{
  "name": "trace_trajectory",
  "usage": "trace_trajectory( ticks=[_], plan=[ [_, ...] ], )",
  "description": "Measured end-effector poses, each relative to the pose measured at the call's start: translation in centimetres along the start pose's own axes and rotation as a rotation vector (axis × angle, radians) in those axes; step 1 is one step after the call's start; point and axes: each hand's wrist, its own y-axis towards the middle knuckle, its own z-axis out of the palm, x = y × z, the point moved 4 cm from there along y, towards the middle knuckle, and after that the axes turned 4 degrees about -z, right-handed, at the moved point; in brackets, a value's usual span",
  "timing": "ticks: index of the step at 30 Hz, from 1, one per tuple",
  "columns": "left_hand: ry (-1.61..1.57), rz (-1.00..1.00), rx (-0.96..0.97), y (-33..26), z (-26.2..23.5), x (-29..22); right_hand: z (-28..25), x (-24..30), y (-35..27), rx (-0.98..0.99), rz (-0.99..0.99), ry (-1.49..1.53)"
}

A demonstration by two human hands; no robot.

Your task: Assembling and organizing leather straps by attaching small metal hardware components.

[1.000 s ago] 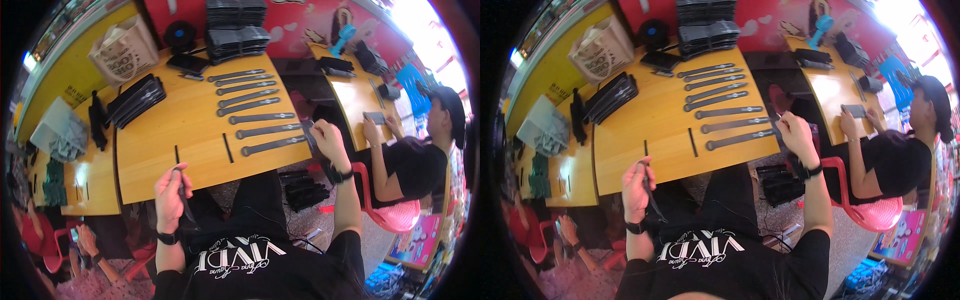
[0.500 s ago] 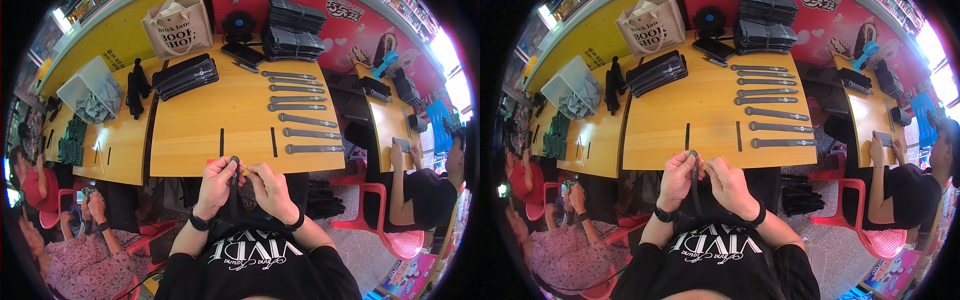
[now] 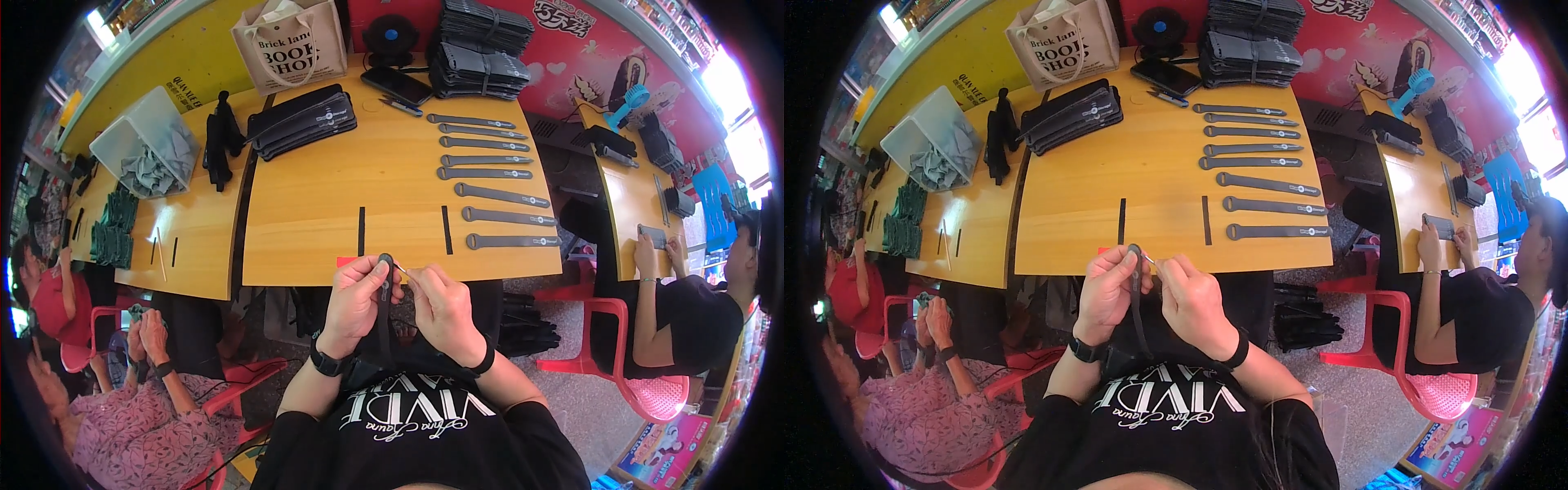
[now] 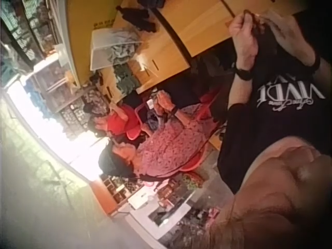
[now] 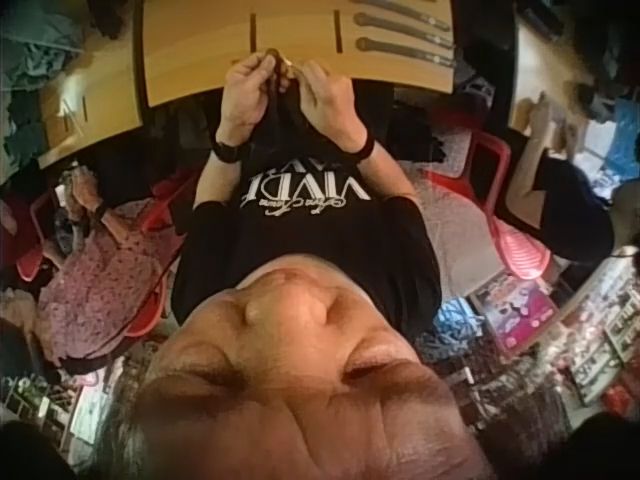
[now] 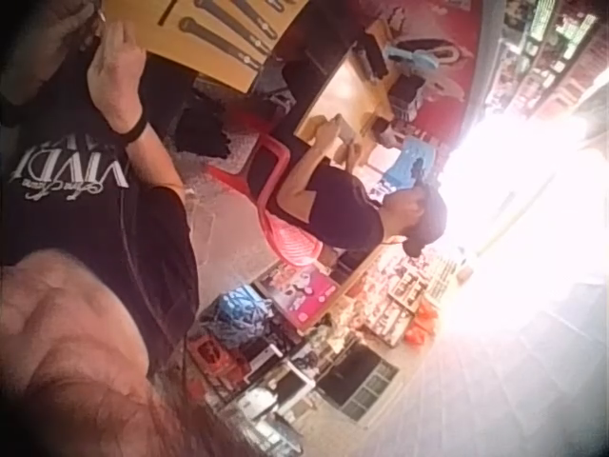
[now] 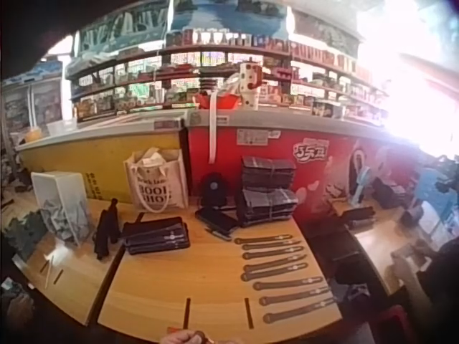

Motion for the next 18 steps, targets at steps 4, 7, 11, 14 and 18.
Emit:
trace_trajectory(
  ticks=[4, 7, 11, 14, 18],
  plan=[
    [-0.005, 0.01, -0.02, 0.0, -0.1, 0.1, -0.2, 0.5, 0.1, 0.042, -0.066, -0.124],
    [0.025, 0.051, -0.031, 0.2, -0.4, 0.3, -0.4, 1.7, 0.4, 0.083, -0.173, -0.28],
    [0.123, 0.082, -0.027, -0.3, -0.4, 0.2, -0.8, 1.2, 0.2, 0.14, -0.252, -0.282],
    [0.295, 0.09, -0.06, -0.7, -0.1, -0.3, -0.6, 0.3, -0.4, 0.12, -0.235, -0.232],
    [0.599, 0.202, 0.033, -0.9, 0.9, -1.3, -1.0, -0.8, -0.5, 0.078, -0.216, -0.044]
  ],
)
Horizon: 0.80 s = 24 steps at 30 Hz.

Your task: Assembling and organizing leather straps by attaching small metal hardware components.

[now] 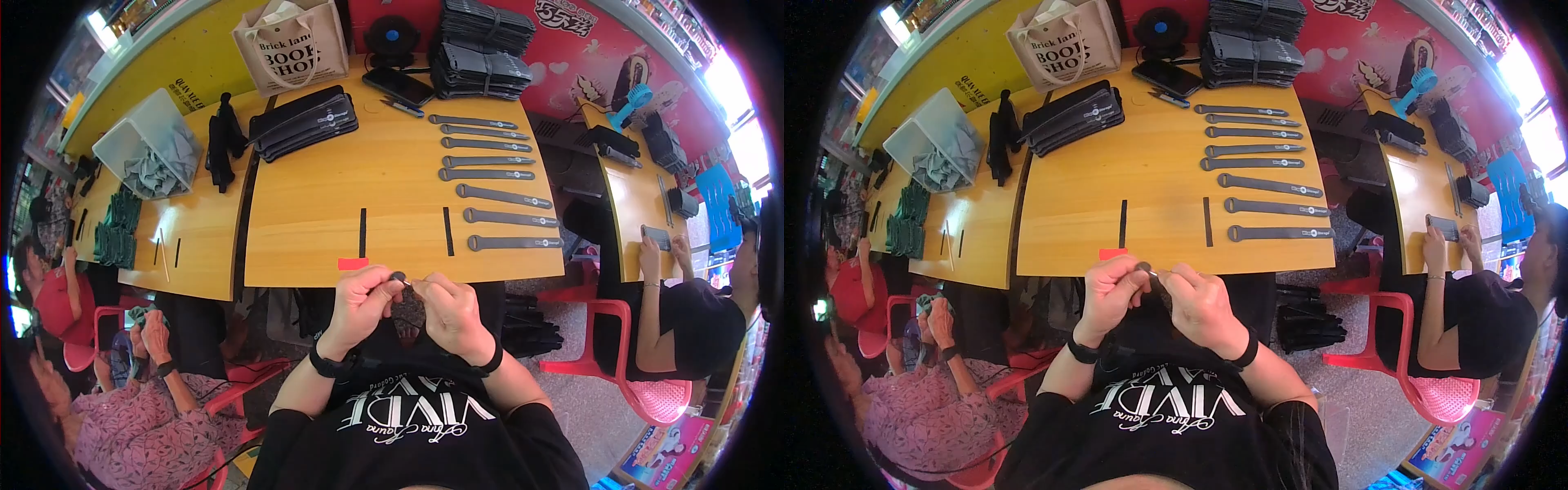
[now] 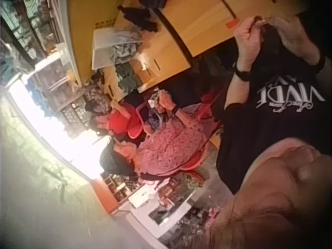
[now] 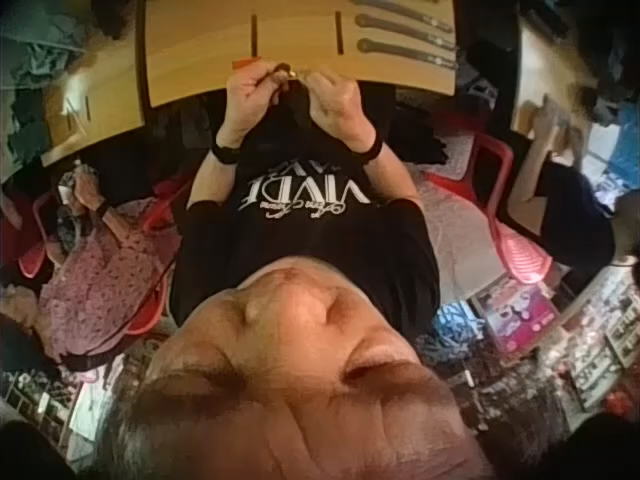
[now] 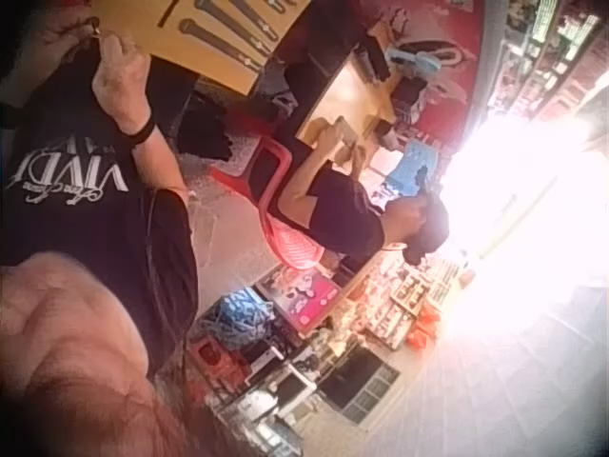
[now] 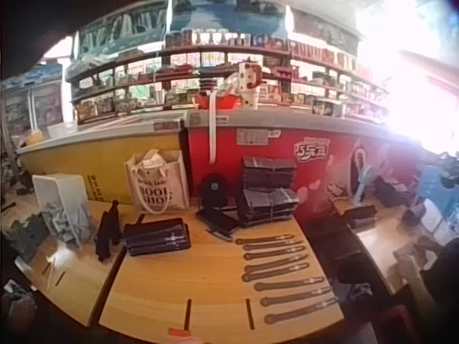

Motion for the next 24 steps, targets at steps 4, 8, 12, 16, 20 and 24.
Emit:
trace_trajectory(
  ticks=[4, 8, 12, 16, 20, 24],
  plan=[
    [0.396, 0.233, 0.094, 0.0, 0.0, -1.8, -1.7, 0.6, 1.5, 0.126, -0.234, -0.167],
    [0.787, 0.431, 0.198, -0.2, 0.5, -2.2, -2.5, 1.1, 2.3, 0.402, -0.406, -0.37],
    [1.095, 0.465, 0.037, -0.7, 1.5, -0.7, -1.6, 1.8, 2.4, 0.429, -0.359, -0.516],
    [0.853, 0.479, -0.213, -0.9, 2.6, 0.5, 0.3, 1.3, 0.5, 0.224, -0.063, -0.617],
    [-0.244, -0.154, -0.062, -0.8, 2.2, 3.5, 0.6, 1.5, -0.3, 0.115, 0.0, -0.678],
    [-0.539, -0.322, -0.013, -0.1, 1.9, 2.9, 0.4, 2.3, -0.1, 0.083, -0.096, -0.788]
  ],
)
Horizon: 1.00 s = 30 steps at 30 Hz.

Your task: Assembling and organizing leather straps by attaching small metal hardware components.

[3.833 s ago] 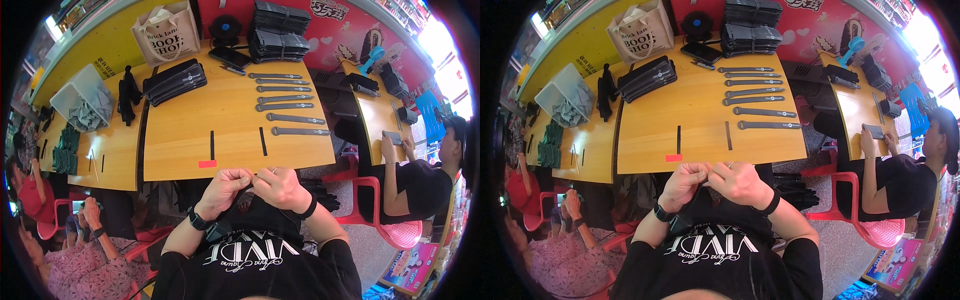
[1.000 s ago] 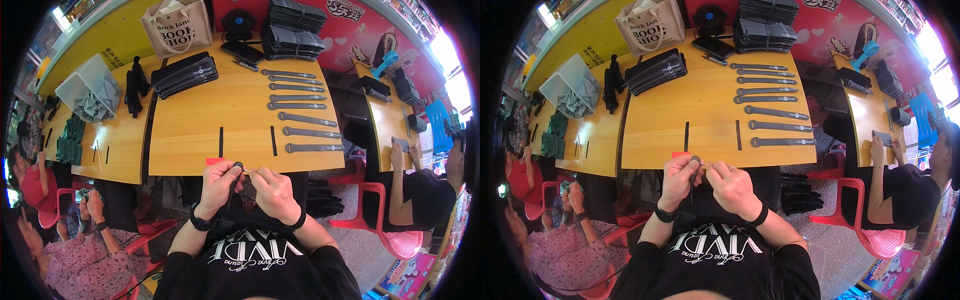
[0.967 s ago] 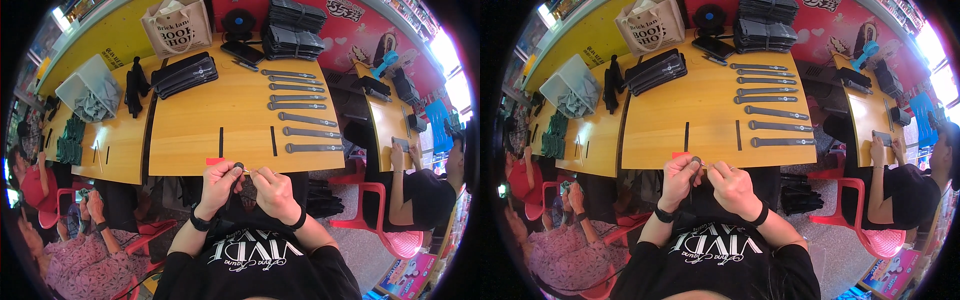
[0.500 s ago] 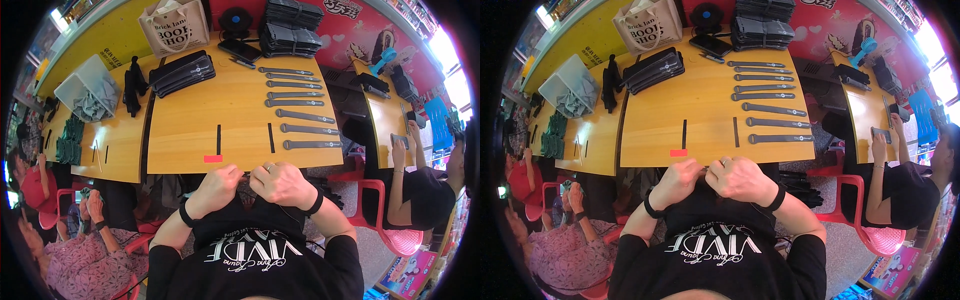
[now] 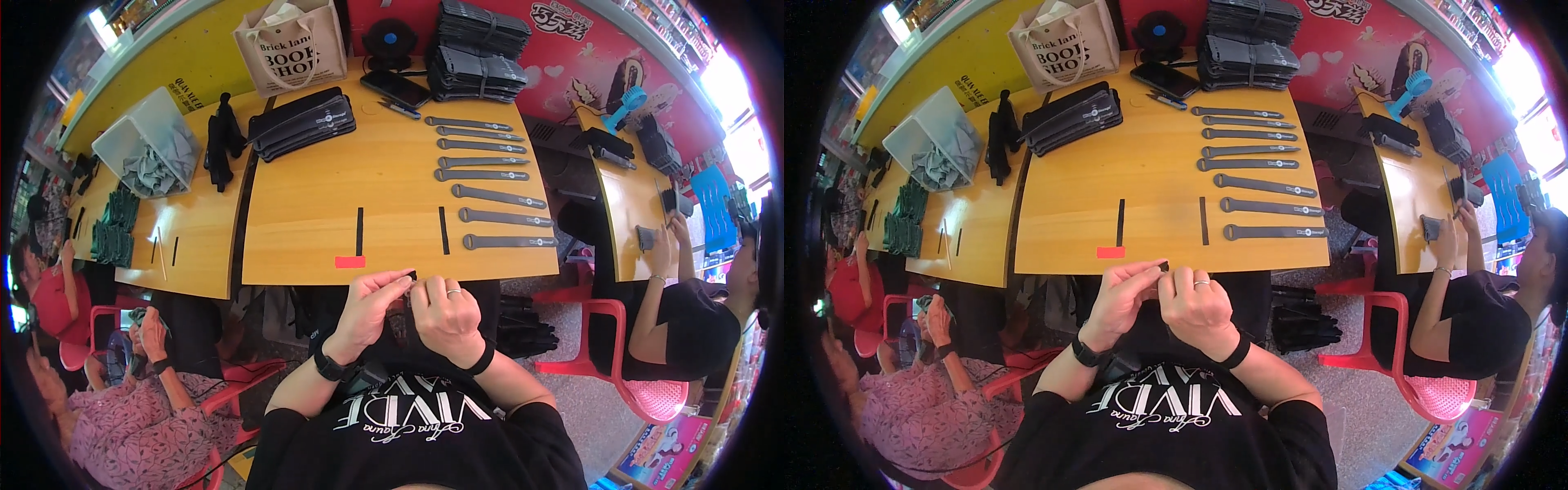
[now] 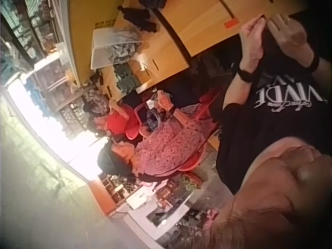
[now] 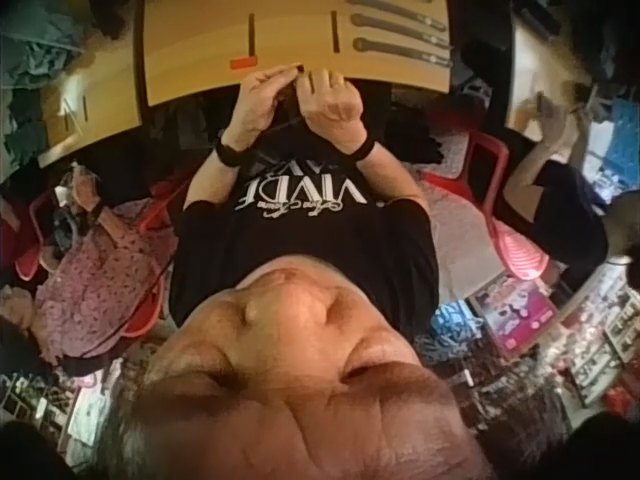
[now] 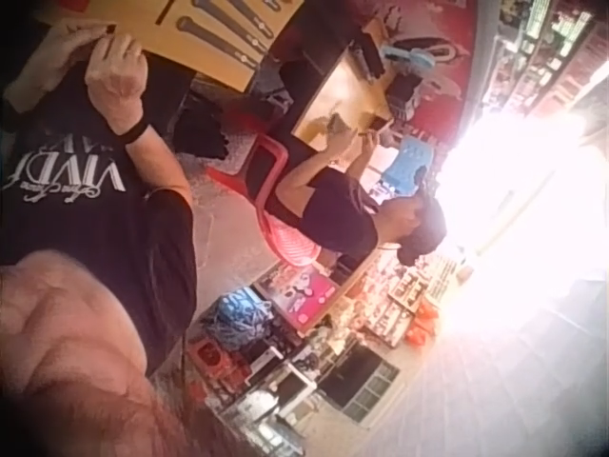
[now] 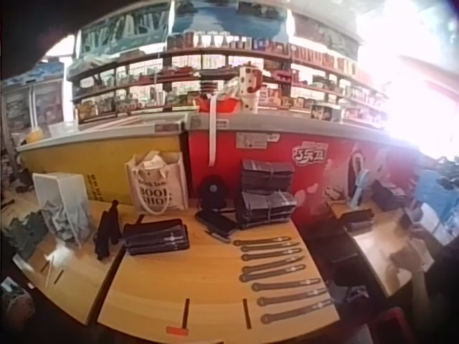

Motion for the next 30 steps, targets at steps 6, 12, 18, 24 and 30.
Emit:
trace_trajectory(
  ticks=[6, 12, 18, 24, 30],
  plan=[
    [0.058, 0.002, -0.056, 0.1, 0.8, 0.2, -0.6, 0.5, -0.2, 0.015, -0.138, -0.11],
    [0.112, 0.054, -0.052, -0.7, 1.0, 0.7, -1.4, 0.9, -0.9, -0.02, -0.243, -0.136],
    [0.206, 0.096, -0.054, -1.8, 1.8, 1.1, -3.0, 0.0, -1.8, -0.056, -0.303, 0.012],
    [0.212, 0.088, -0.144, -2.5, 2.6, 0.3, -4.9, 0.5, -1.8, -0.056, -0.385, 0.009],
    [0.077, 0.243, -0.133, -2.8, 2.2, -3.4, -6.3, -1.1, -1.0, -0.28, -0.15, 0.666]
  ],
)
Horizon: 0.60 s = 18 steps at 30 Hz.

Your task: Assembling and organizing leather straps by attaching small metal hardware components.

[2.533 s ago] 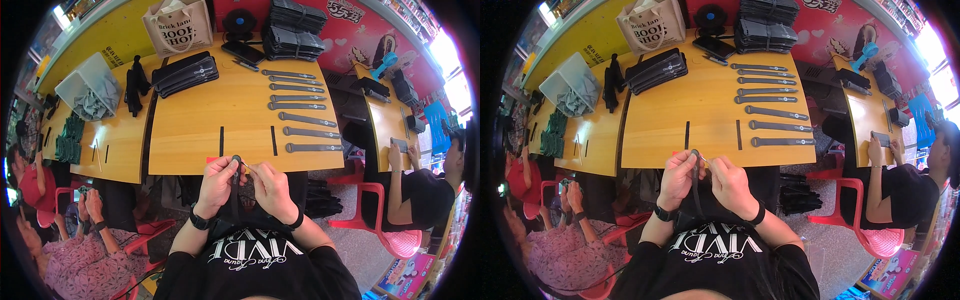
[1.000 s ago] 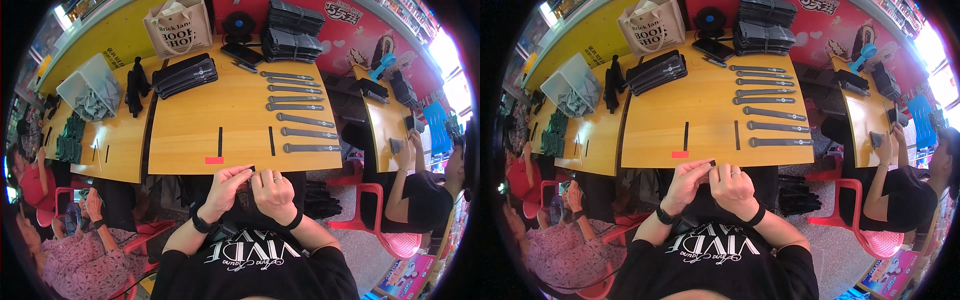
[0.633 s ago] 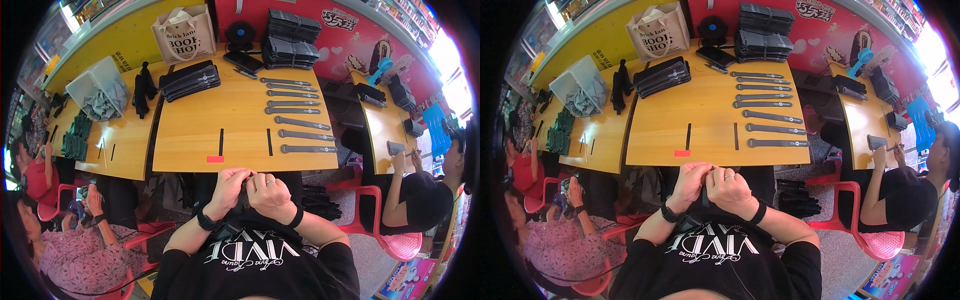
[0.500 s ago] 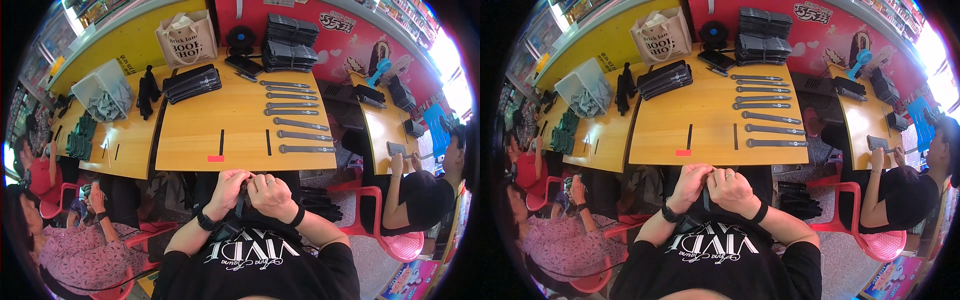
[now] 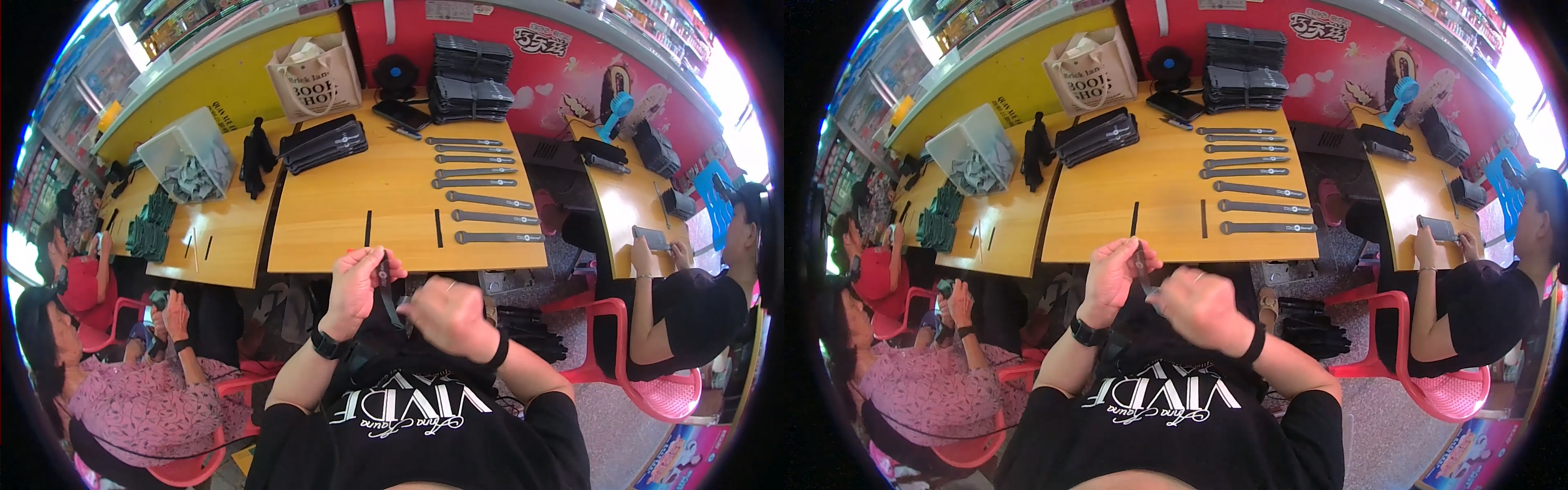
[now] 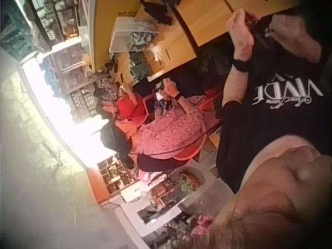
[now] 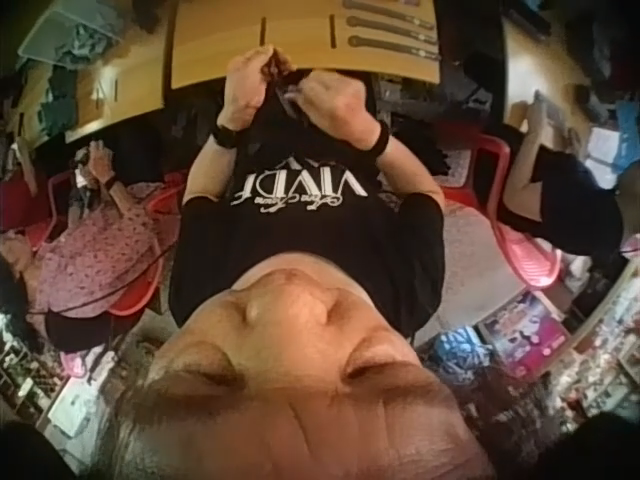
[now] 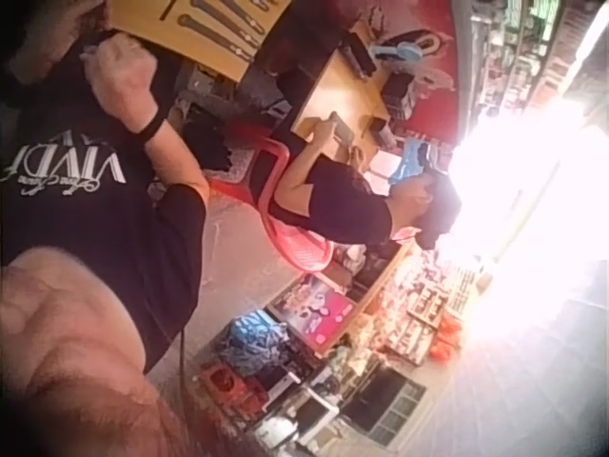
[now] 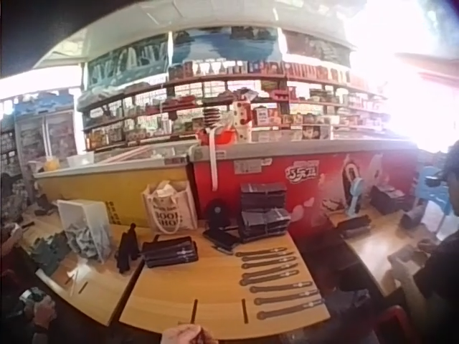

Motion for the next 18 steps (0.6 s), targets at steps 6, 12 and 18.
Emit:
trace_trajectory(
  ticks=[6, 12, 18],
  plan=[
    [-0.004, 0.005, 0.086, -2.2, 1.8, 0.6, 0.3, -1.5, 2.0, 0.07, 0.067, 0.0],
    [0.015, -0.01, 0.199, -3.0, 2.3, 0.1, 0.4, -0.6, 2.2, 0.223, -0.183, -0.245],
    [0.026, -0.024, 0.239, -2.1, 2.6, 0.1, 0.1, -0.7, 3.0, 0.293, -0.191, -0.318]
  ],
)
